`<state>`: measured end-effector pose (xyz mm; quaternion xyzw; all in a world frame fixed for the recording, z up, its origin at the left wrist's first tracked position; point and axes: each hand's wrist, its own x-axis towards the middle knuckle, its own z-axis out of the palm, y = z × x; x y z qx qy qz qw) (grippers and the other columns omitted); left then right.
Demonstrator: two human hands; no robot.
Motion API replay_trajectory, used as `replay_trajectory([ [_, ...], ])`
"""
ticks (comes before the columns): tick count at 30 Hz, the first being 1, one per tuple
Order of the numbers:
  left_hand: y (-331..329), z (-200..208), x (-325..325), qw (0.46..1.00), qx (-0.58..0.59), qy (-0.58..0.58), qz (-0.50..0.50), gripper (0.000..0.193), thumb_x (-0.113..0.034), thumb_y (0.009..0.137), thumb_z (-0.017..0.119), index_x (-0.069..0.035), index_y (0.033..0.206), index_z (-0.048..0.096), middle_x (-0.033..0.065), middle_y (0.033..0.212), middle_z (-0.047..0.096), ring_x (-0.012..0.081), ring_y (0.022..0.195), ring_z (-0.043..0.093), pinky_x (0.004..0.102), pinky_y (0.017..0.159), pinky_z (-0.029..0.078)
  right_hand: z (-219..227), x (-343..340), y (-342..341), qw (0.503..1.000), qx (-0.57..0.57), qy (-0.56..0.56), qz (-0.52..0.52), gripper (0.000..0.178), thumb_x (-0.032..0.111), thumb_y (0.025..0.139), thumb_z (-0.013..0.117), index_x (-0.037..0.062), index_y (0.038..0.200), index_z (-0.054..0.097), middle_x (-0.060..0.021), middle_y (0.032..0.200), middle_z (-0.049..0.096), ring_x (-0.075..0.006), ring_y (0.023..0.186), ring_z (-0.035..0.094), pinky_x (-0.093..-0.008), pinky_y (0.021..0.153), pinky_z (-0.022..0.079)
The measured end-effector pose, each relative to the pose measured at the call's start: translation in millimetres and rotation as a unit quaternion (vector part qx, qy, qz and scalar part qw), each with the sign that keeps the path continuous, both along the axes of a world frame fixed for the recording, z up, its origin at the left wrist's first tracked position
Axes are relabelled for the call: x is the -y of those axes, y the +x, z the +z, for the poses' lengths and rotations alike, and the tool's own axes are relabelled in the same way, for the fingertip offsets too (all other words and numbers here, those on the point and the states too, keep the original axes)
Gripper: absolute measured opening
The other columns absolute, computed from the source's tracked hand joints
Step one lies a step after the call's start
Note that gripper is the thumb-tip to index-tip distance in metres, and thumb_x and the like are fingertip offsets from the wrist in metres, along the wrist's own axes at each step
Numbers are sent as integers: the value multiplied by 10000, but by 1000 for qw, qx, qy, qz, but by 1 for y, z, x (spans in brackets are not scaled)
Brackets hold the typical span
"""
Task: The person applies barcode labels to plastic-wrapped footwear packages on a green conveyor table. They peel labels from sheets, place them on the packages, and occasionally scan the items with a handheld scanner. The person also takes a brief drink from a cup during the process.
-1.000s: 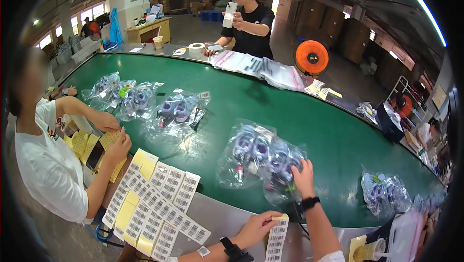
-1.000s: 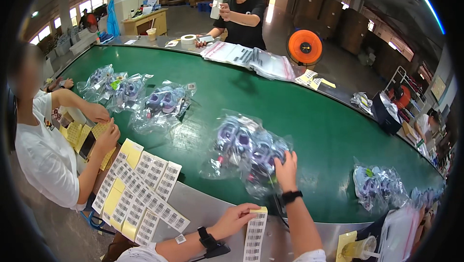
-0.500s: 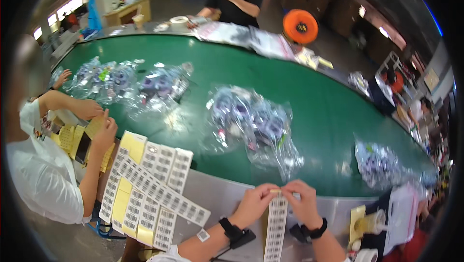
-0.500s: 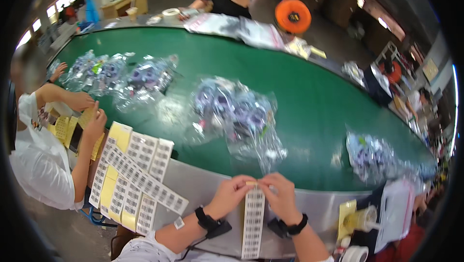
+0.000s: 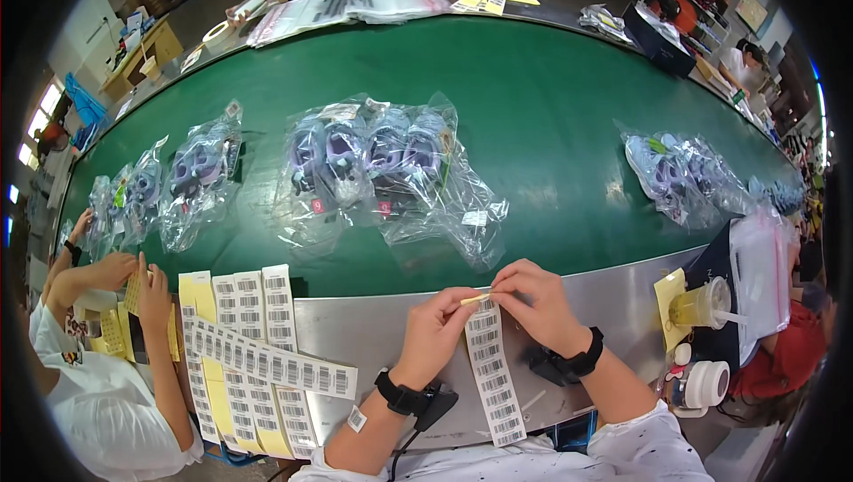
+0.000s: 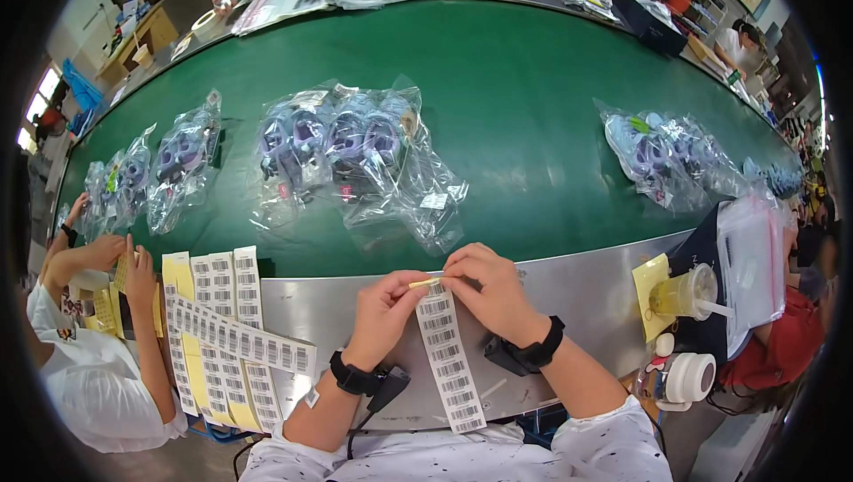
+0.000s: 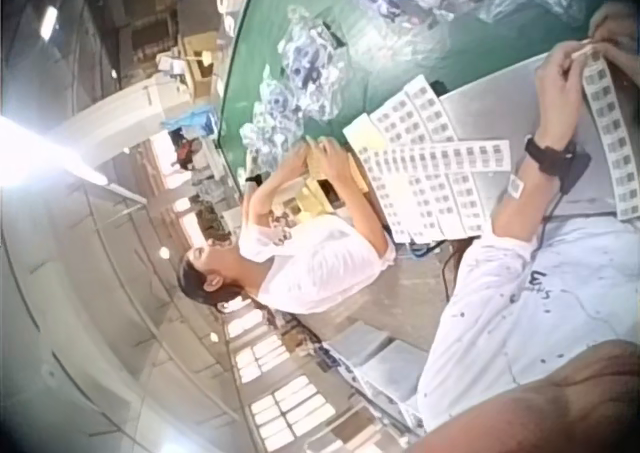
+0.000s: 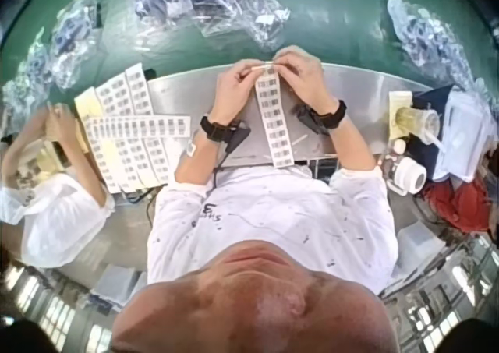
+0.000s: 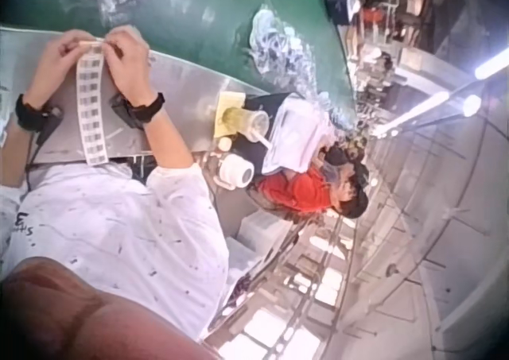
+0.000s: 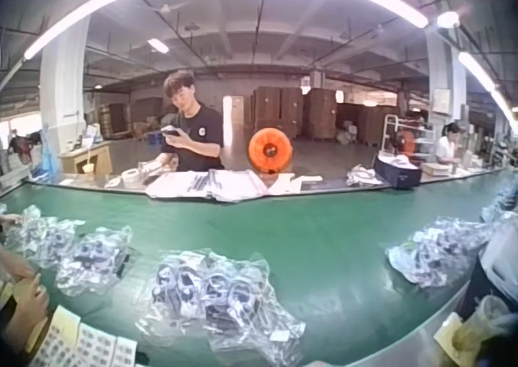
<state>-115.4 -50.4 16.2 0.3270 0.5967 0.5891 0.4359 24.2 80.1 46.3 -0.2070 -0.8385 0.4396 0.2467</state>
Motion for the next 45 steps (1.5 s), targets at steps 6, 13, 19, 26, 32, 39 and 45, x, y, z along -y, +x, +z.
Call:
replay_trajectory([
  [6,1,-14,-12,997,79,-9,-25,261,15,903,604,49,1160,585,97,1041,683,87,935,635,215,805,511,-12,-12,-3,992,-17,125,14,52,2,788,667,-2,832,639,-92,906,623,-263,833,592,-337,709,484],
  [13,4,-22,-18,992,117,-10,-46,311,44,895,597,45,1202,543,123,1105,658,124,1002,632,237,851,515,-22,-18,5,999,20,47,16,78,-23,802,637,-11,863,590,-112,922,601,-286,851,577,-354,731,480],
  [19,8,-24,-25,992,109,-9,-60,427,79,885,581,36,1289,450,145,1205,610,141,1061,615,249,881,509,-14,-18,8,991,60,109,53,107,-37,813,607,-15,892,537,-140,985,562,-313,895,561,-382,742,475],
  [26,6,-32,-30,992,111,-16,-49,433,70,883,581,40,1291,438,154,1209,610,157,1061,625,248,869,507,25,-47,4,991,-27,131,27,82,-38,832,582,-12,883,524,-119,939,581,-253,851,581,-336,733,474],
  [32,16,-25,-34,995,86,-41,-21,455,51,880,594,38,1305,431,170,1226,608,162,1047,636,252,866,505,33,-175,-110,983,-140,-100,-67,268,81,888,620,-31,1130,592,-81,1115,603,-129,888,595,-267,819,492],
  [39,19,-15,-46,994,101,-27,-33,451,30,901,595,37,1319,426,175,1228,606,172,1070,627,265,883,501,-31,-255,-239,991,56,119,-32,801,77,696,750,129,1406,382,-191,998,642,-327,913,651,-398,794,525],
  [45,22,-31,-45,994,110,-13,-2,427,-28,896,625,10,1293,473,160,1124,664,135,963,659,249,793,518,-58,-286,-233,985,27,115,-123,822,-15,676,674,38,1425,341,-176,745,666,-286,635,653,-381,614,531],
])
